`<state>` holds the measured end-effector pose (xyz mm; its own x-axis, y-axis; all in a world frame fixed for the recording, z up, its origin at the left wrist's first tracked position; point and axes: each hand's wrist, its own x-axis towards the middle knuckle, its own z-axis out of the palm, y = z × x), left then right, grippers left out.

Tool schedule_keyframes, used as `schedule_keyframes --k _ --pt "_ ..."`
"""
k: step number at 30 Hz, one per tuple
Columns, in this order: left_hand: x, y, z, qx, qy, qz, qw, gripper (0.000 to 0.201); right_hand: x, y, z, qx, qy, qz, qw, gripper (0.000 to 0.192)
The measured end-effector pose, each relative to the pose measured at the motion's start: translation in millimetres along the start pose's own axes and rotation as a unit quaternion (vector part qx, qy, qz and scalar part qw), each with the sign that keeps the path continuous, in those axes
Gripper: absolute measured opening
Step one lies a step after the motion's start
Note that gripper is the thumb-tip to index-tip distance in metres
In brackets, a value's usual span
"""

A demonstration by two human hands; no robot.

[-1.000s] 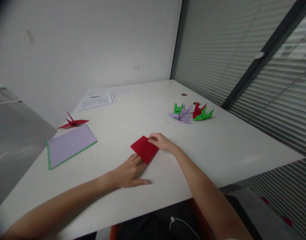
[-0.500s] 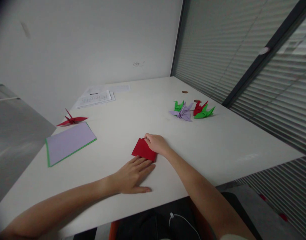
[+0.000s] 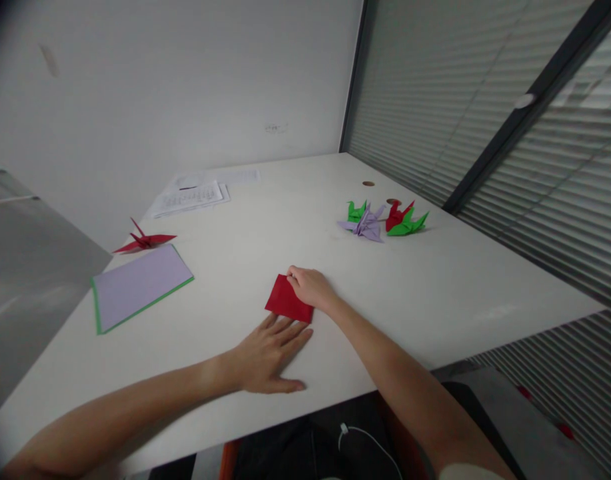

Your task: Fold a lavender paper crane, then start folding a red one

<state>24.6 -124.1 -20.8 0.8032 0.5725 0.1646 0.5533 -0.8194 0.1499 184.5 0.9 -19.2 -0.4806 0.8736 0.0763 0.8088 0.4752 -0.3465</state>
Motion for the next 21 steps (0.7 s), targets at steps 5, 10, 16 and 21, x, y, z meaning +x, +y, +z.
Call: schedule_keyframes --k 5,10,16,21 --pt "0.0 1.7 1.4 0.028 0.024 -0.009 0.999 0.081 0.3 3.7 0.7 0.015 0.002 0.0 1.0 0.022" --pt "0.3 -1.6 1.4 -0.011 0.026 0.004 1.0 0.09 1.7 3.0 1.7 0.078 0.039 -0.016 0.996 0.021" --pt "1.1 0.8 0.0 -0.031 0.034 -0.009 0.999 0.087 5.4 1.7 6.4 0.133 0.048 -0.057 0.988 0.021" --pt "1.3 2.8 2.9 -0.005 0.048 -0.019 0.999 0.085 5.5 4.9 7.7 0.139 0.041 -0.033 0.989 0.02"
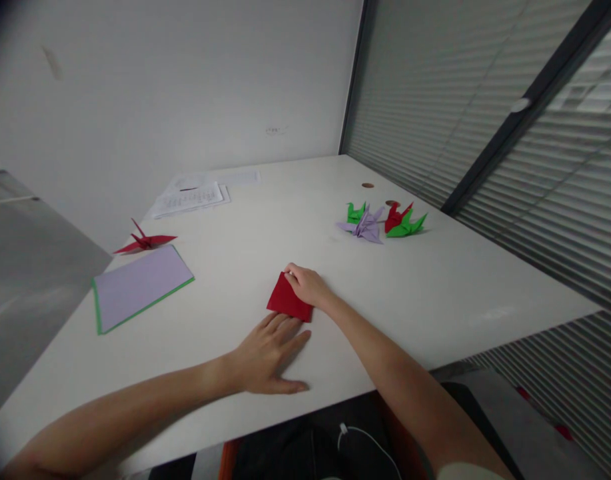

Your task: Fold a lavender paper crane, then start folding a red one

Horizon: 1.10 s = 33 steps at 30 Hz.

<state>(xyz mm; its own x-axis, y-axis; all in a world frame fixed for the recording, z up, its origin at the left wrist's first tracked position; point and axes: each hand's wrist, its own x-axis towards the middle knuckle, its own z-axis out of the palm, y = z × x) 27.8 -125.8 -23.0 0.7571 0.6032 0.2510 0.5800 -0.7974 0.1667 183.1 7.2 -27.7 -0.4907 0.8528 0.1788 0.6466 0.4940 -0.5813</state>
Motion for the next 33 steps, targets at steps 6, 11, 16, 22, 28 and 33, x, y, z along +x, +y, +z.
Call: schedule_keyframes --k 6,11,16,22,28,33 --pt "0.5 -3.5 2.1 -0.004 -0.002 0.027 1.0 0.086 0.2 -0.4 0.3 0.002 0.011 -0.017 1.0 0.02" --pt "-0.2 -3.2 -1.4 -0.01 -0.02 0.019 1.0 0.087 1.0 -3.7 -1.4 0.021 0.052 -0.046 0.997 0.022" --pt "-1.7 -2.8 -0.9 0.004 -0.029 0.009 1.0 0.09 0.7 0.5 -2.1 -0.007 0.005 -0.011 1.0 0.022" --pt "-1.3 -3.8 0.1 -0.002 -0.032 0.017 0.999 0.091 -0.4 0.9 -5.7 -0.038 0.001 -0.012 0.999 0.021" --pt "-1.6 -3.6 -2.2 -0.003 -0.033 0.01 0.999 0.085 -0.1 1.4 -7.2 -0.066 -0.016 0.022 0.997 0.02" --pt "-1.3 -3.9 0.3 -0.018 -0.03 0.019 0.999 0.087 0.1 -0.3 -2.3 -0.116 -0.004 0.039 0.993 0.02"
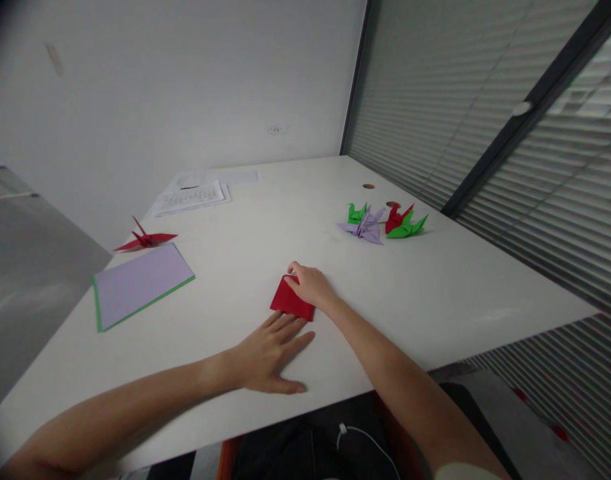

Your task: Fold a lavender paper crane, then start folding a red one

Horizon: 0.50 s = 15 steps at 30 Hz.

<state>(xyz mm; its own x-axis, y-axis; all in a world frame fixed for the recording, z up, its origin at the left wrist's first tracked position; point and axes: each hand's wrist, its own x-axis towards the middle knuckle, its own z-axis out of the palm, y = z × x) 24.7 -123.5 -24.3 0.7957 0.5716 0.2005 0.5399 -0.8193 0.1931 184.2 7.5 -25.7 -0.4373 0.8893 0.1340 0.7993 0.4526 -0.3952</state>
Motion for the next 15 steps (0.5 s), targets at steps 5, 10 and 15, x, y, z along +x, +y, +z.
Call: schedule_keyframes --k 5,10,15 --pt "0.3 1.6 0.9 0.013 0.005 0.001 1.0 0.084 0.3 -4.9 2.9 -0.057 0.005 0.008 0.998 0.021" --pt "0.1 2.8 1.2 0.031 0.012 -0.003 0.999 0.082 3.5 -6.5 4.0 -0.069 0.001 0.04 0.997 0.025" --pt "0.5 1.6 2.4 0.026 0.02 0.013 0.999 0.081 7.1 -1.8 3.3 -0.006 -0.006 0.068 0.998 0.025"
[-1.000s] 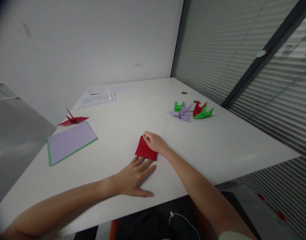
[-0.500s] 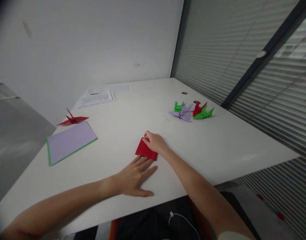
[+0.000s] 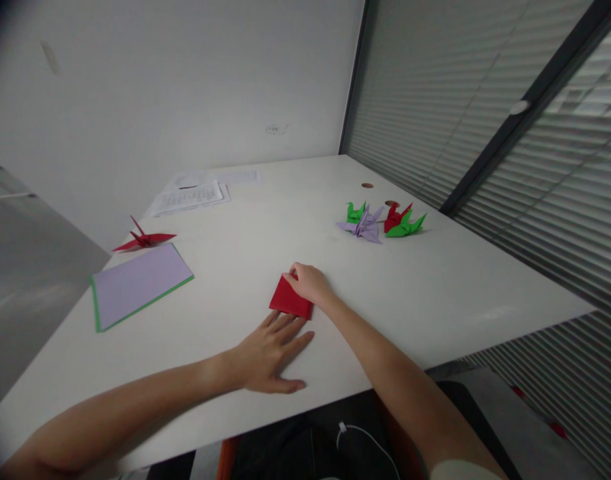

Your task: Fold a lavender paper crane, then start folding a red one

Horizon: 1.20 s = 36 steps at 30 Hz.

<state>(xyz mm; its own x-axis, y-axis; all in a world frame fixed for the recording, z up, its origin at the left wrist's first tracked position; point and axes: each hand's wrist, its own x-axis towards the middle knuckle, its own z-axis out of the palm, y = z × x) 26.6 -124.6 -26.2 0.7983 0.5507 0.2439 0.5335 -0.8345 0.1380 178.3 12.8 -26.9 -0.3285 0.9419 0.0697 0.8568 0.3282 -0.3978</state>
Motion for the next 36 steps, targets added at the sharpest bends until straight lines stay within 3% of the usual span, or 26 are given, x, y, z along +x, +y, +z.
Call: schedule_keyframes --k 11,36 --pt "0.6 -0.3 -0.4 -0.002 -0.004 0.004 1.0 0.079 7.1 11.6 1.5 0.194 -0.014 -0.007 0.981 0.013" --pt "1.8 0.7 -1.0 -0.022 -0.01 0.0 1.0 0.079 3.3 4.4 7.0 0.141 0.034 0.04 0.989 0.009"
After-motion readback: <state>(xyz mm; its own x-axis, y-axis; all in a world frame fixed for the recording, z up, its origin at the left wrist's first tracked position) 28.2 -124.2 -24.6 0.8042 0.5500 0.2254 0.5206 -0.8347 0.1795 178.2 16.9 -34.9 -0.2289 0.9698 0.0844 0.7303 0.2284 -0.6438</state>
